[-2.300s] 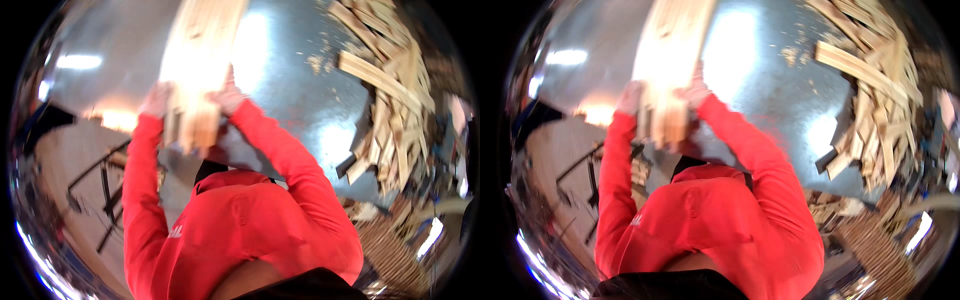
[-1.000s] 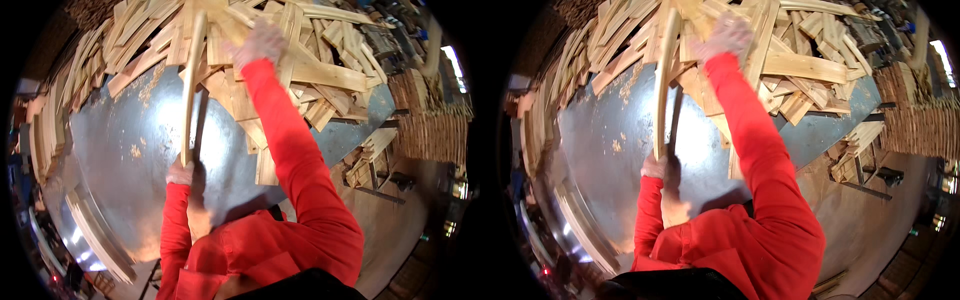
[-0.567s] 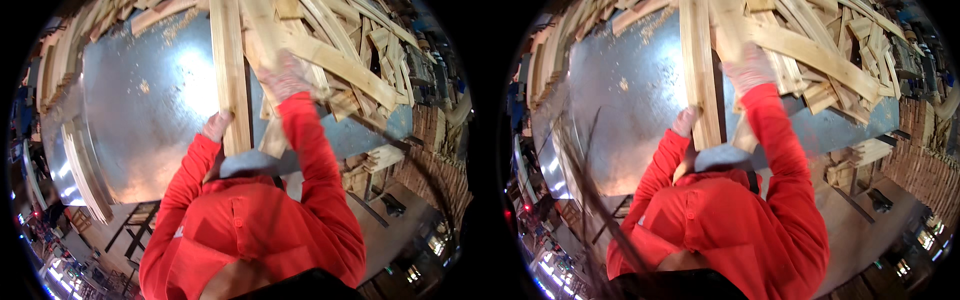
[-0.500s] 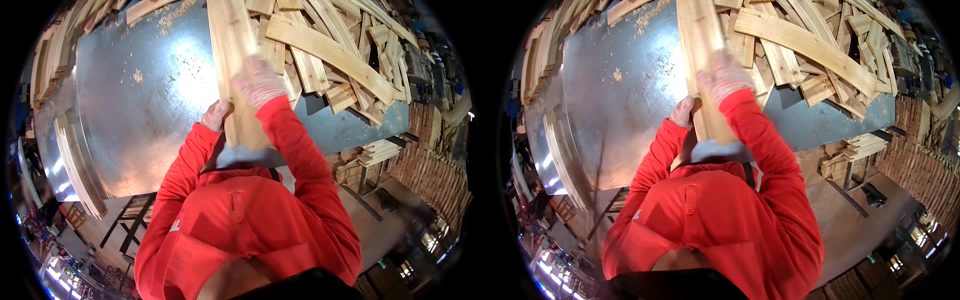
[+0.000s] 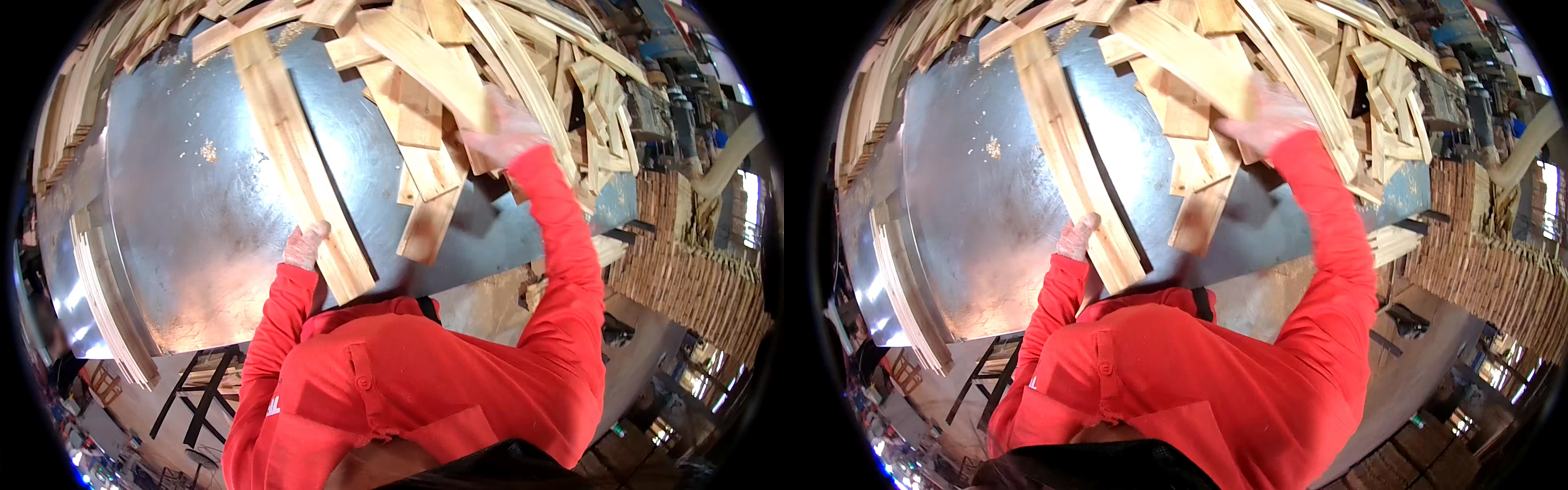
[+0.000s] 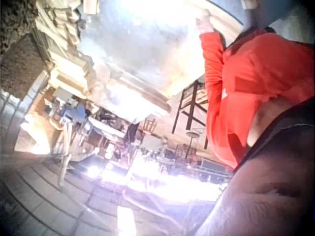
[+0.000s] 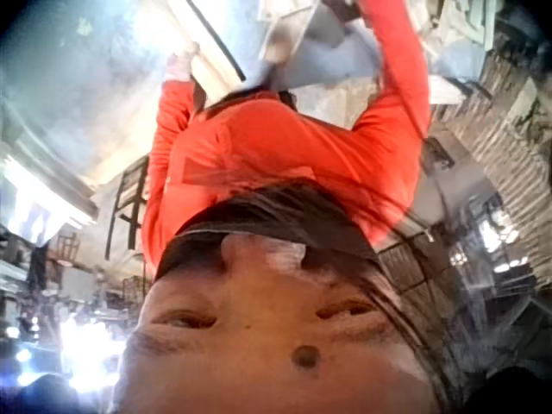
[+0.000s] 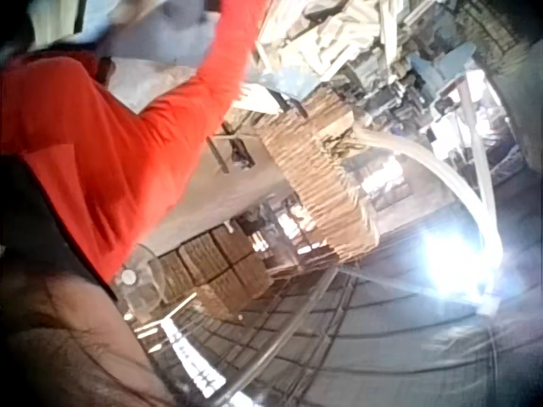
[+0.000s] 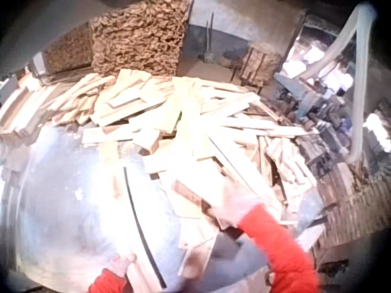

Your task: The person sorts wooden planks on a metal table in a workshop. They pick up planks from a disorganized pile, inspect them, and stack them neatly on the left side of the table. The process involves repetitive picking, inspecting, and stacking of the wood pieces.

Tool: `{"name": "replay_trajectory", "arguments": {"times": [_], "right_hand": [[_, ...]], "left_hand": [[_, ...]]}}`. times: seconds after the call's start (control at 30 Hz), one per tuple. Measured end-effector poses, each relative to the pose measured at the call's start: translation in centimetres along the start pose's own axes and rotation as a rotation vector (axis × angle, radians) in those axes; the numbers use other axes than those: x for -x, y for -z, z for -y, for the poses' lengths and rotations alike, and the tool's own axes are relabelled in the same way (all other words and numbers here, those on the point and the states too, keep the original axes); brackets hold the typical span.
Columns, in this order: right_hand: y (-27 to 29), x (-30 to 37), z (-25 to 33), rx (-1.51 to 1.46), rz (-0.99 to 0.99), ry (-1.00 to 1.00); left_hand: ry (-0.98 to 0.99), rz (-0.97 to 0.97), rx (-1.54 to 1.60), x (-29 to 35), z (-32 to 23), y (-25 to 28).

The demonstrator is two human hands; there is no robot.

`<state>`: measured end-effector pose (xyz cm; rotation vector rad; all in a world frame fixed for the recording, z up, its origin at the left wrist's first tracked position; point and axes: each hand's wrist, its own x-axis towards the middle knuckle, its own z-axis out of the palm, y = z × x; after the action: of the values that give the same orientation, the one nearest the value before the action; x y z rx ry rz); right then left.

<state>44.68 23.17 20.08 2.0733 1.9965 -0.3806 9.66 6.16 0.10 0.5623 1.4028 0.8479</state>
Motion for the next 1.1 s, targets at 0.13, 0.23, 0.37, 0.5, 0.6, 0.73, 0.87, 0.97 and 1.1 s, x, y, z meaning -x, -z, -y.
{"name": "replay_trajectory", "arguments": {"times": [0.13, 0.23, 0.37, 0.5, 0.6, 0.73, 0.87, 0.97, 1.1], "right_hand": [[-4.8, -1.6, 14.5, -0.402, 0.329, 0.049], [-6.1, -0.1, 20.4, -0.339, 0.592, 0.300], [-4.6, -5.4, 7.0, 0.063, 0.066, 0.242], [-5.7, -9.5, -16.9, 0.207, -0.283, -0.246], [-7.8, -5.9, -14.3, -0.034, -0.099, -0.154], [-9.2, -1.3, -12.3, -0.121, -0.023, -0.140], [-6.2, 4.0, -9.2, 0.034, -0.079, -0.198], [-1.6, 11.0, -9.5, 0.036, -0.201, -0.073], [0.6, 16.7, -1.8, -0.258, -0.013, -0.211]], "left_hand": [[0.132, 0.013, 0.543, 1.2, 0.3, -2.0], [-0.441, 0.094, -0.335, 0.0, 1.7, -1.7], [0.147, 0.012, 0.487, 0.6, -0.4, -2.3], [0.135, 0.062, 0.478, -0.7, -0.4, -1.8], [0.091, -0.016, 0.484, -0.1, -0.9, -1.0], [0.163, -0.121, 0.494, -0.4, -2.3, -0.9], [0.118, -0.150, 0.393, -0.5, -2.1, 0.3], [0.070, -0.059, 0.391, 0.2, -1.7, 2.7], [0.044, -0.004, 0.368, -1.4, 2.1, 5.2]]}}
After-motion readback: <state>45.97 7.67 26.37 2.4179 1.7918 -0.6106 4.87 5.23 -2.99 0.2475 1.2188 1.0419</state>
